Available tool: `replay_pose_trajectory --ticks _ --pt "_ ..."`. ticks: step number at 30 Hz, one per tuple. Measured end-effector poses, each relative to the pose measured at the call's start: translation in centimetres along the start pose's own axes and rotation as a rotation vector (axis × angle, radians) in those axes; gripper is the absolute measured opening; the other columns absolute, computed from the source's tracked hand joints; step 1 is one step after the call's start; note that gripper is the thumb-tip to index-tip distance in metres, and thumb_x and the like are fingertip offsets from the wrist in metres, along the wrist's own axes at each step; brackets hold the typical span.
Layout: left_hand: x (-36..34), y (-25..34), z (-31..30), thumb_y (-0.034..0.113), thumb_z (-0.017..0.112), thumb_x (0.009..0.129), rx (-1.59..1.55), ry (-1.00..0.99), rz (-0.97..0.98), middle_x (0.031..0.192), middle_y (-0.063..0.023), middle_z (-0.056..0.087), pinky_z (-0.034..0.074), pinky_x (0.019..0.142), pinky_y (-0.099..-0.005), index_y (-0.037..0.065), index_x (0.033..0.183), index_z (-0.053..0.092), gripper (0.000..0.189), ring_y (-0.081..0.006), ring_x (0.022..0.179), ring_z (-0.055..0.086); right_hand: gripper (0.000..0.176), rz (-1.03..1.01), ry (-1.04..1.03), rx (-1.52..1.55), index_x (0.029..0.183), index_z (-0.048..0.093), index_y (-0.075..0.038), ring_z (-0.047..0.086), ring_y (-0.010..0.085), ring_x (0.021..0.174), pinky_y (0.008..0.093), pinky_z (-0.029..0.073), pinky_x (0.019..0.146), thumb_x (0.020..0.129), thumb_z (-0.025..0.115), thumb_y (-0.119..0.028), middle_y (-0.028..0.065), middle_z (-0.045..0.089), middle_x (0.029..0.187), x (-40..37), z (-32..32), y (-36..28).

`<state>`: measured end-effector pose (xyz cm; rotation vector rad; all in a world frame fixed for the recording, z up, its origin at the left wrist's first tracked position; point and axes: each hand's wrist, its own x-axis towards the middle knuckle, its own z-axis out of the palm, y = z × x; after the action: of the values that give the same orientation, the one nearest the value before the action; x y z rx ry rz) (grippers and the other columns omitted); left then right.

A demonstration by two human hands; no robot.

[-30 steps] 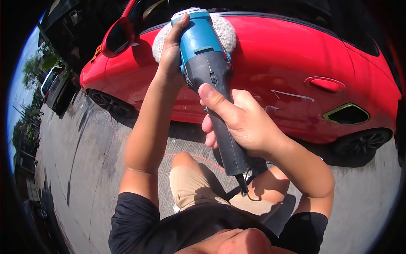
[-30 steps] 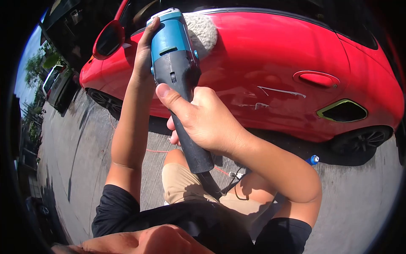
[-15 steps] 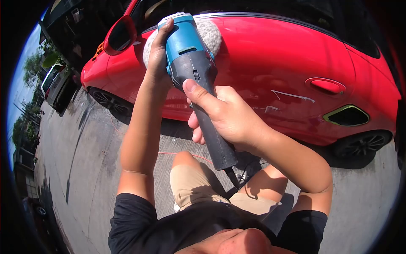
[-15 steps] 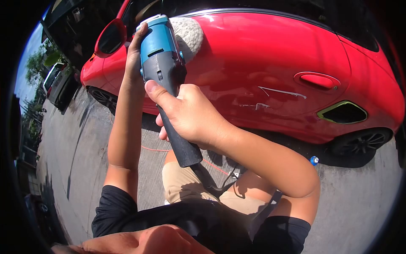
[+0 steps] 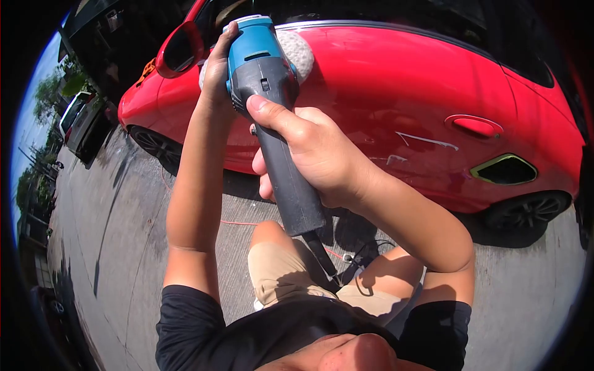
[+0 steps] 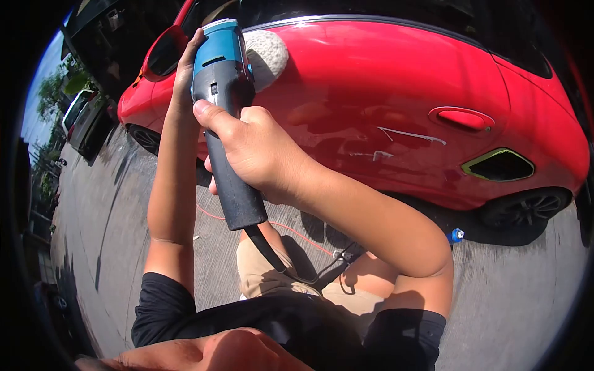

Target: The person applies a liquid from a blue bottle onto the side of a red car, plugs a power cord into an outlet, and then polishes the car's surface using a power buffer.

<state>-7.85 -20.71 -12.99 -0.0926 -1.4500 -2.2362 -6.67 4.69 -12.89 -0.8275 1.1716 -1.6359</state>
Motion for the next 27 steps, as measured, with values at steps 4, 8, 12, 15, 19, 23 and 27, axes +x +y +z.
replay_pose_trajectory --ticks 4,8,12,15,19,23,27 --pt "-1.1 0.8 -1.7 0.061 0.059 0.105 -0.009 -0.051 -0.044 0.110 -0.0182 0.073 0.067 0.085 -0.0448 0.001 0.135 0.060 0.067 -0.0297 0.093 0.077 0.060 0.018 -0.039 0.018 0.102 0.059 0.003 0.072 0.0216 0.058 0.0331 0.060 0.054 0.102 0.066 -0.056 0.0144 0.069 0.077 1.1 0.5 0.3" --pt "-0.9 0.3 -0.7 0.063 0.058 0.103 -0.006 -0.005 -0.023 0.110 -0.0195 0.072 0.067 0.083 -0.0461 0.000 0.136 0.059 0.071 -0.0305 0.092 0.077 0.053 0.025 -0.013 0.029 0.099 0.060 0.004 0.071 0.0228 0.058 0.0351 0.060 0.056 0.103 0.064 -0.049 0.0151 0.069 0.077 0.5 0.5 -0.1" --pt "-0.8 -0.3 2.9 0.062 0.063 0.101 0.008 -0.124 -0.050 0.111 -0.0213 0.072 0.069 0.083 -0.0448 -0.001 0.138 0.057 0.074 -0.0297 0.092 0.079 0.049 0.010 0.038 0.103 0.100 0.060 0.004 0.071 0.0236 0.057 0.0366 0.060 0.058 0.103 0.062 -0.044 0.0154 0.069 0.078 -1.9 0.6 -0.6" --pt "0.1 -0.3 4.9 0.061 0.068 0.098 0.055 -0.141 -0.078 0.109 -0.0210 0.074 0.069 0.082 -0.0422 -0.002 0.138 0.059 0.075 -0.0270 0.090 0.079 0.054 -0.114 0.017 -0.014 0.101 0.060 0.004 0.071 0.0237 0.060 0.0357 0.061 0.060 0.104 0.063 -0.050 0.0151 0.069 0.079 -2.6 0.3 0.0" --pt "1.7 0.2 4.1 0.060 0.070 0.097 0.119 -0.121 -0.088 0.108 -0.0209 0.076 0.069 0.081 -0.0422 -0.002 0.135 0.061 0.073 -0.0271 0.087 0.080 0.057 -0.143 0.011 -0.020 0.103 0.060 0.003 0.072 0.0234 0.062 0.0361 0.061 0.060 0.104 0.064 -0.054 0.0148 0.068 0.080 -2.1 0.5 0.0" --pt "1.9 0.9 2.8 0.059 0.069 0.098 0.082 -0.067 -0.024 0.107 -0.0212 0.076 0.069 0.080 -0.0433 -0.004 0.134 0.061 0.073 -0.0287 0.085 0.080 0.057 -0.161 -0.025 0.026 0.103 0.059 0.003 0.071 0.0228 0.060 0.0362 0.062 0.058 0.103 0.066 -0.053 0.0144 0.068 0.080 -0.2 0.6 0.3" --pt "1.7 2.1 0.1 0.059 0.069 0.099 0.063 -0.101 -0.101 0.106 -0.0209 0.075 0.069 0.079 -0.0438 -0.003 0.134 0.061 0.072 -0.0298 0.086 0.079 0.055 -0.160 -0.062 0.055 0.105 0.057 0.003 0.071 0.0221 0.059 0.0358 0.063 0.058 0.103 0.066 -0.052 0.0145 0.068 0.079 1.1 1.1 0.9"
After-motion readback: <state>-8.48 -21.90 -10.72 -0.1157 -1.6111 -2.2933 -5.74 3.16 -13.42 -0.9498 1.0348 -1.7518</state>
